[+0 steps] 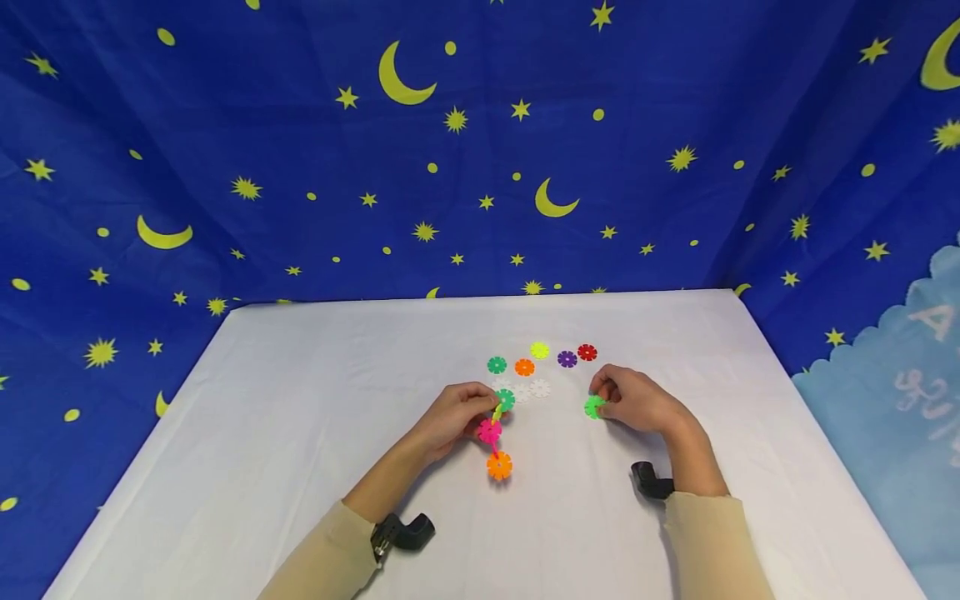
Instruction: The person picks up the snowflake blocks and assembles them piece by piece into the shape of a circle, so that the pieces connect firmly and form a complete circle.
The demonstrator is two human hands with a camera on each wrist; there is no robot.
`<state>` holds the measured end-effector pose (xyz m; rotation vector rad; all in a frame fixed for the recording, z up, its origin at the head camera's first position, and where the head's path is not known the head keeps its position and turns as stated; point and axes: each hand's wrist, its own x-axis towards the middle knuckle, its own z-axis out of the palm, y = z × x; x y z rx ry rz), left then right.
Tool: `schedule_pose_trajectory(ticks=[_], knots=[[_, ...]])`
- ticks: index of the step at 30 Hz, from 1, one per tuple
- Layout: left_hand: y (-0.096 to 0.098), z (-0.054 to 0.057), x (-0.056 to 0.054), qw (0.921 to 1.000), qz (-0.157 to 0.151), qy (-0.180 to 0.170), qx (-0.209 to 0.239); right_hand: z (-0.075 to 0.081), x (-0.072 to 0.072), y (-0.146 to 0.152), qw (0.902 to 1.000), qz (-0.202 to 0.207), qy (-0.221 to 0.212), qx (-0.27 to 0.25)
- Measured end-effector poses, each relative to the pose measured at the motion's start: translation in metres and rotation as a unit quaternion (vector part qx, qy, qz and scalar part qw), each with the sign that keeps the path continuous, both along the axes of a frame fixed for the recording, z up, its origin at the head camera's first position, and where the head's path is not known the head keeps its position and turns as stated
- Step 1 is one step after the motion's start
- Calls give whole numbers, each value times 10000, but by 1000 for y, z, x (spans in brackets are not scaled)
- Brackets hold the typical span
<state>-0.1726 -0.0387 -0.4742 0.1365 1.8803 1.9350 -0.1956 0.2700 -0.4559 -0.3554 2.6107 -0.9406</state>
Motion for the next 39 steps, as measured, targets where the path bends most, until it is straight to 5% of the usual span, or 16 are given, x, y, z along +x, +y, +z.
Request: schedule_pose_trajectory(ticks=[11,20,39], knots=[[1,0,-1,10000,-64,46,-6,7,1,-14,9935,30,216,-1118],[0,0,0,9999,-95,33,36,7,3,-39,9877,4,961,-1232],[1,-1,2,9998,-142,92,70,7,11,-66,9806,381,1066,-1602]])
